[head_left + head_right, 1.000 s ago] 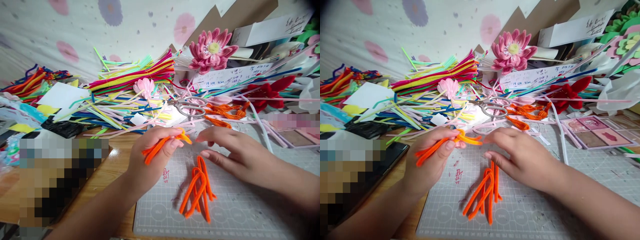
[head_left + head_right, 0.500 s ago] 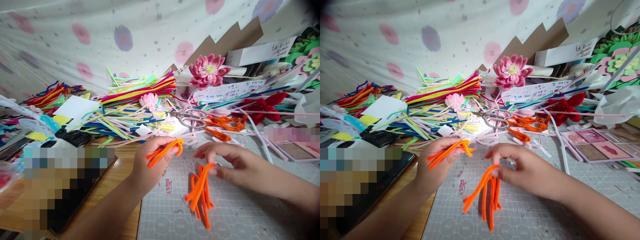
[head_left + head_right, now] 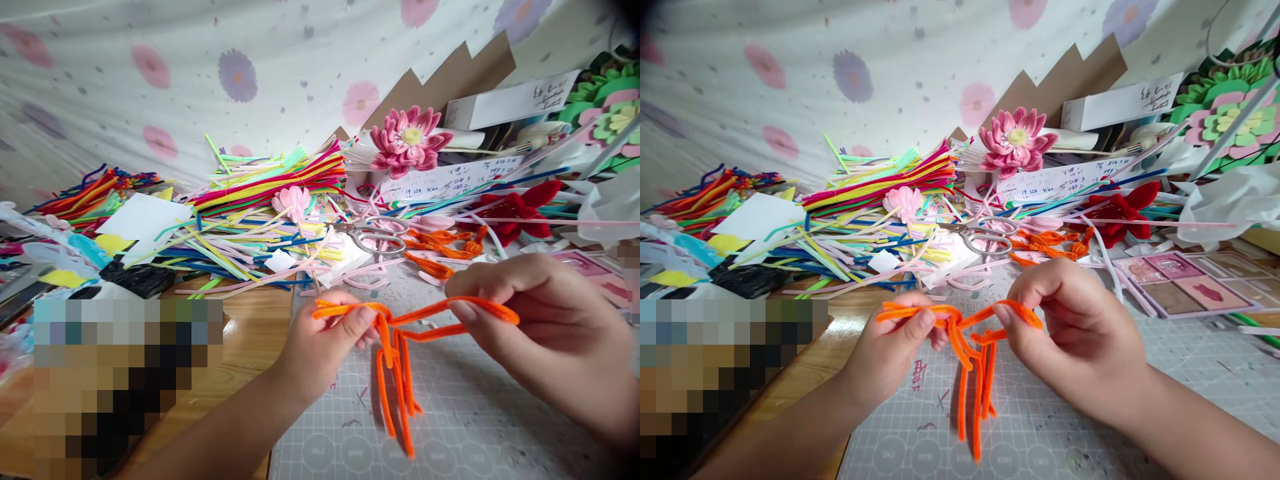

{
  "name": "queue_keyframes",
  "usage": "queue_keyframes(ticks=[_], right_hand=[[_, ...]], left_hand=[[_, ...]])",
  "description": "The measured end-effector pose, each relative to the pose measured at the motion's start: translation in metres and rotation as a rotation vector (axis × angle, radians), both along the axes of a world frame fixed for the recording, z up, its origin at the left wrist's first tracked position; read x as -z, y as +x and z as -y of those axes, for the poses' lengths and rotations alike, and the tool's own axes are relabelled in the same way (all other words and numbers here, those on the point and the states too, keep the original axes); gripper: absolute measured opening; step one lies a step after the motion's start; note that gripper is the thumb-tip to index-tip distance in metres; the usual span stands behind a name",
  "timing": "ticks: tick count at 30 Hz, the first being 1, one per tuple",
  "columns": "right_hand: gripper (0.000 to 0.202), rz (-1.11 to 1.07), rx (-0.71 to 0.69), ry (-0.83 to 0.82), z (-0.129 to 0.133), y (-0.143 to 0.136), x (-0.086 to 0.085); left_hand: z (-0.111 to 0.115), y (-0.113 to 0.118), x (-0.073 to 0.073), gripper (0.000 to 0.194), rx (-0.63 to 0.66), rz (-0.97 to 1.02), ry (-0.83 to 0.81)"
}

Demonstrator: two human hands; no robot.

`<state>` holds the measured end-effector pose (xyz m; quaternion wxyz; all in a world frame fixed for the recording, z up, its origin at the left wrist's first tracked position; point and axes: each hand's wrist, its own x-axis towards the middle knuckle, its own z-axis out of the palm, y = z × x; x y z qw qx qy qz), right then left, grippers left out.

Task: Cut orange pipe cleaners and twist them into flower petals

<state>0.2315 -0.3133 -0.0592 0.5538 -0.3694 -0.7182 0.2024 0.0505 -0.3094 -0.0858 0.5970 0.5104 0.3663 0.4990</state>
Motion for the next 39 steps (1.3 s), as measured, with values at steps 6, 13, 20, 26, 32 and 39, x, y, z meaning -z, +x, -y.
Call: queue_keyframes(ticks=[6,13,20,26,32,39], right_hand=[[0.02,0.145,-0.132,0.111,0.002,0.006,0.0],[0.017,0.478,-0.214,0.178,-0.002,-0.004,-0.003],[0.014,0.538,-0.251,-0.112,-0.001,-0.011,0.01],[0.004,0.295,-0.479,-0.345,-0.009,-0.005,0.007],[0.006,0.257,-0.423,-0.331,-0.012,-0.009,0.013],[0.033,0.22,-0.432,-0.351,-0.005,-0.012,0.021]], left_hand=[[-0.001,0.003,-0.007,0.025,0.009,-0.107,0.037],[-0.002,0.002,-0.008,0.023,-0.019,-0.295,0.196],[0.004,-0.001,-0.007,0.017,0.011,-0.465,0.431],[-0.001,-0.008,-0.003,0.011,-0.06,-0.462,0.513],[-0.001,-0.011,-0.006,0.012,-0.051,-0.432,0.537],[0.003,-0.01,-0.01,0.015,-0.054,-0.387,0.516]])
